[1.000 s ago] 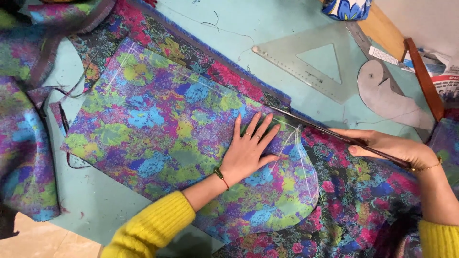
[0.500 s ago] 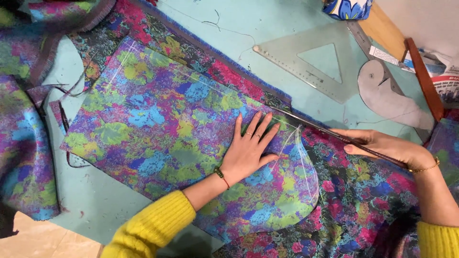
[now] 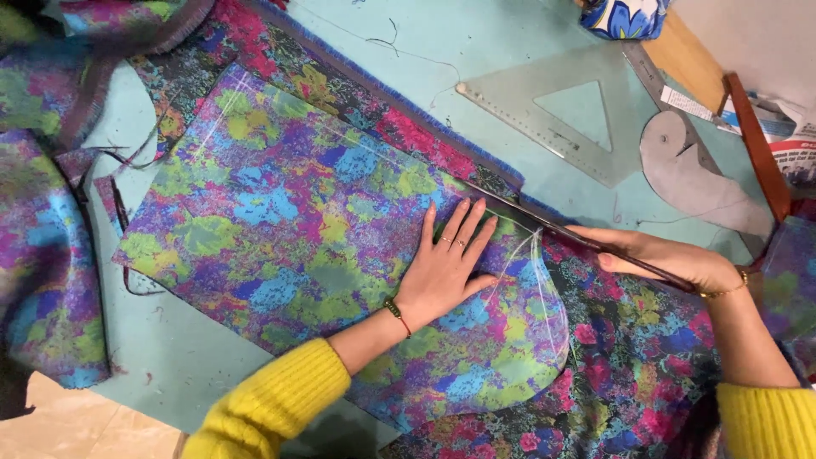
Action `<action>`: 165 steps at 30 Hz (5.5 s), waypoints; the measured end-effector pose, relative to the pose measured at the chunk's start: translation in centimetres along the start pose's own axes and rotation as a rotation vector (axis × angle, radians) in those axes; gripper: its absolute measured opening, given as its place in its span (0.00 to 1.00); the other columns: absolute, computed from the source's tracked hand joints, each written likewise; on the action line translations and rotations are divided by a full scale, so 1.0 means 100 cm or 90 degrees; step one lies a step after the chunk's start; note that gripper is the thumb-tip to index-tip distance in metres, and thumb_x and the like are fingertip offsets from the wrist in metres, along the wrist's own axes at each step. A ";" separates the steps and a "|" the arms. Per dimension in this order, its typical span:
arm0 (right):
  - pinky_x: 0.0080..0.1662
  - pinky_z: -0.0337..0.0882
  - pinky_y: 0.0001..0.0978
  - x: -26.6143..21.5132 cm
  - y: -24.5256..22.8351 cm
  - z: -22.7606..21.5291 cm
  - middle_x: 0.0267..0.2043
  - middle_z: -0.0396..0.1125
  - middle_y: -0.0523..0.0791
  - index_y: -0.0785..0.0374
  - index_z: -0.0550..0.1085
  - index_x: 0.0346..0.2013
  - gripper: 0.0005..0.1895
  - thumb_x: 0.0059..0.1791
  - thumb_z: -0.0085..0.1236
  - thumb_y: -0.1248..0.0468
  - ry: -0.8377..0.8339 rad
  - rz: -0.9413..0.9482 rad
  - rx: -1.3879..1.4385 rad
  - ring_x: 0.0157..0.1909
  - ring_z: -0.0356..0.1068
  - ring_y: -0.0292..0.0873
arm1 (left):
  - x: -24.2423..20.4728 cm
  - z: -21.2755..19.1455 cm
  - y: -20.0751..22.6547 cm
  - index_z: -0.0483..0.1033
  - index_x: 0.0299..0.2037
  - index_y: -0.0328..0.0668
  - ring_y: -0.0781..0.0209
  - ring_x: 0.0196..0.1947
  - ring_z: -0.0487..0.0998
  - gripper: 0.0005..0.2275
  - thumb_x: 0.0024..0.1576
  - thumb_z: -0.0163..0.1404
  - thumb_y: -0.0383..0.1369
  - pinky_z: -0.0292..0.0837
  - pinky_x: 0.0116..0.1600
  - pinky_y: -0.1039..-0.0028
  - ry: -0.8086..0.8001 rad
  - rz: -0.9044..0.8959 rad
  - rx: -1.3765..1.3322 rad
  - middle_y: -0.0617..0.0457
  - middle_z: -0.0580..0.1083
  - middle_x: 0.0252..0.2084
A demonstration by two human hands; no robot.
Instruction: The person uses large shears to cut a piece of colorful patterned fabric along the edge of a transparent plastic pattern placed on a table. After cutting, the person removes the pattern and uses a white marking tool to draw on the fabric.
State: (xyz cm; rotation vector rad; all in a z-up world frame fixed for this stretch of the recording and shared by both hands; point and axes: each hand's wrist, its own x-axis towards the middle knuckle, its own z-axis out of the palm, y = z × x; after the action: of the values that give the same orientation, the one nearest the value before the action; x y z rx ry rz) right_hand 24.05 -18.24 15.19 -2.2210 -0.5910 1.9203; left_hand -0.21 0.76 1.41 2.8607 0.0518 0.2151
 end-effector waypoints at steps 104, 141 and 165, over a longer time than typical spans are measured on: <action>0.42 0.62 0.32 0.087 -0.121 0.009 0.29 0.56 0.40 0.51 0.49 0.78 0.43 0.51 0.33 0.39 -0.020 -0.079 -0.191 0.31 0.56 0.38 | -0.029 -0.054 -0.187 0.62 0.72 0.37 0.42 0.76 0.52 0.30 0.68 0.46 0.53 0.48 0.74 0.32 0.141 -0.227 0.020 0.41 0.55 0.76; 0.28 0.49 0.33 0.111 -0.179 0.022 0.21 0.47 0.40 0.48 0.53 0.77 0.41 0.50 0.39 0.40 0.043 -0.017 -0.132 0.22 0.44 0.36 | -0.025 -0.055 -0.190 0.56 0.72 0.33 0.38 0.78 0.48 0.33 0.66 0.45 0.51 0.41 0.78 0.42 0.135 -0.292 -0.122 0.37 0.50 0.77; 0.27 0.51 0.24 0.125 -0.223 0.035 0.24 0.51 0.32 0.65 0.51 0.76 0.47 0.54 0.43 0.35 -0.006 -0.120 0.032 0.22 0.47 0.26 | -0.025 -0.052 -0.188 0.55 0.72 0.32 0.32 0.78 0.40 0.33 0.63 0.54 0.43 0.31 0.78 0.44 0.228 -0.315 -0.254 0.36 0.52 0.75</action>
State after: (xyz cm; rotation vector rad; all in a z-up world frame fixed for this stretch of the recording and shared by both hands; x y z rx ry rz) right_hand 17.54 6.44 11.16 -2.0468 -0.7176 1.8313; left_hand -3.72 20.12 0.94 2.2936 0.6921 0.5558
